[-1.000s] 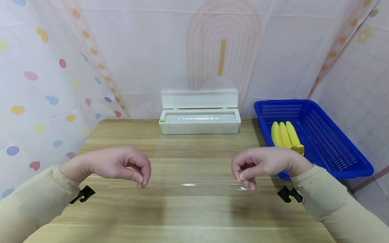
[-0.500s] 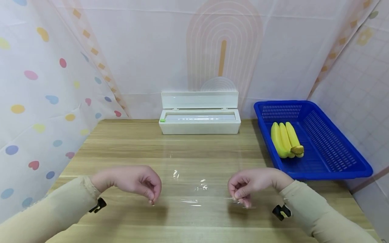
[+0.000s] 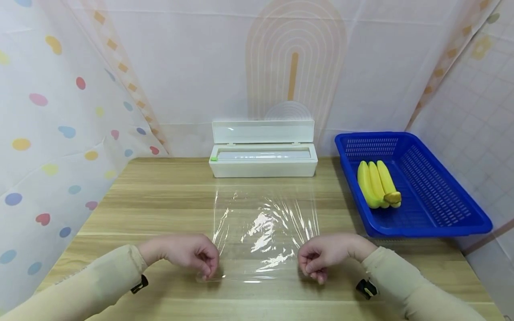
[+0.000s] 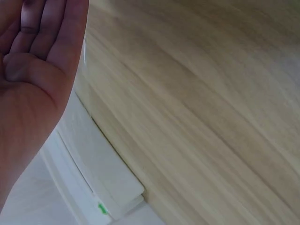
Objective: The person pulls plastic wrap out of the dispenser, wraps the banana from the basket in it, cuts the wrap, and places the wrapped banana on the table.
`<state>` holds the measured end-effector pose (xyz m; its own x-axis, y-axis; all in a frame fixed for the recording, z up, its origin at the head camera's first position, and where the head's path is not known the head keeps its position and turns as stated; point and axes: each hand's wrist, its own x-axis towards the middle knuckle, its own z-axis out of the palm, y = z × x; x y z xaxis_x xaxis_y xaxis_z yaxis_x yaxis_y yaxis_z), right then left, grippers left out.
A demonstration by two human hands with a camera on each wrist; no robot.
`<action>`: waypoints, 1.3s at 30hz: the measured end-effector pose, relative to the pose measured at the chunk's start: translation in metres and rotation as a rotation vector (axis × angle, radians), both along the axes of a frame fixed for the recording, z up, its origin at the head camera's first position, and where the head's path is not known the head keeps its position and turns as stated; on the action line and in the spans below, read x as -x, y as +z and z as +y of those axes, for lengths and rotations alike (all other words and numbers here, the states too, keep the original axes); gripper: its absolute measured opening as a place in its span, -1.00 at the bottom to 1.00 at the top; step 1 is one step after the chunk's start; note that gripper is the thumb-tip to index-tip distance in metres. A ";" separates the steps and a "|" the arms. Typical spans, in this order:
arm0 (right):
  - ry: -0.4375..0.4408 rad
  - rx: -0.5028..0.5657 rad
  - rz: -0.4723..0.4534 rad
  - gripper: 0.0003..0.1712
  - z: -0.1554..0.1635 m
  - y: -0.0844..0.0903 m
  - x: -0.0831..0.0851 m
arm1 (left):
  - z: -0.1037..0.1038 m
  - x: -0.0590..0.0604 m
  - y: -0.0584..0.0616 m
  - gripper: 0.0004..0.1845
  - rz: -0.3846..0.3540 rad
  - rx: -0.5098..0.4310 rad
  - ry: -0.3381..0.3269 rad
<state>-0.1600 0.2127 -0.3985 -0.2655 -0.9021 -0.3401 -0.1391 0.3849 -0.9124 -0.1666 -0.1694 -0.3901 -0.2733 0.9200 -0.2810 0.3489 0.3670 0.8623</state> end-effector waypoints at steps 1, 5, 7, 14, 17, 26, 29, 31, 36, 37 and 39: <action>-0.008 -0.010 0.004 -0.88 0.000 -0.002 -0.001 | 0.000 -0.001 -0.001 -0.91 0.018 0.003 0.002; -0.047 -0.038 0.033 -0.89 -0.001 -0.007 -0.005 | 0.001 -0.006 -0.003 -0.91 0.093 0.016 0.009; -0.061 -0.045 0.057 -0.89 -0.001 -0.008 -0.007 | 0.002 -0.008 -0.004 -0.91 0.127 0.024 0.017; -0.032 -0.049 0.179 -0.87 -0.003 -0.011 -0.013 | 0.003 -0.016 -0.004 -0.91 0.242 0.082 0.041; -0.024 -0.075 0.211 -0.87 -0.005 -0.012 -0.014 | 0.002 -0.017 -0.005 -0.92 0.253 0.086 0.042; 0.008 -0.122 0.355 -0.82 -0.009 -0.015 -0.020 | -0.008 -0.017 -0.003 -0.89 0.259 0.017 0.009; 0.034 -0.106 0.414 -0.82 -0.010 -0.015 -0.020 | -0.010 -0.018 -0.002 -0.88 0.266 0.010 0.006; 0.050 -0.096 0.447 -0.82 -0.011 -0.015 -0.021 | -0.010 -0.019 -0.001 -0.88 0.259 0.016 0.014; 0.092 -0.077 0.541 -0.81 -0.012 -0.014 -0.022 | -0.011 -0.023 -0.002 -0.87 0.252 0.058 0.026; 0.105 -0.072 0.567 -0.81 -0.012 -0.014 -0.022 | -0.011 -0.024 -0.003 -0.86 0.249 0.067 0.028; 0.132 -0.056 0.623 -0.81 -0.013 -0.014 -0.023 | -0.010 -0.025 -0.004 -0.87 0.267 0.069 0.013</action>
<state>-0.1374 0.1997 -0.4127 -0.3165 -0.9260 -0.2059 -0.6862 0.3733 -0.6243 -0.1413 -0.1794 -0.3940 -0.3581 0.8971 -0.2589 0.5551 0.4275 0.7135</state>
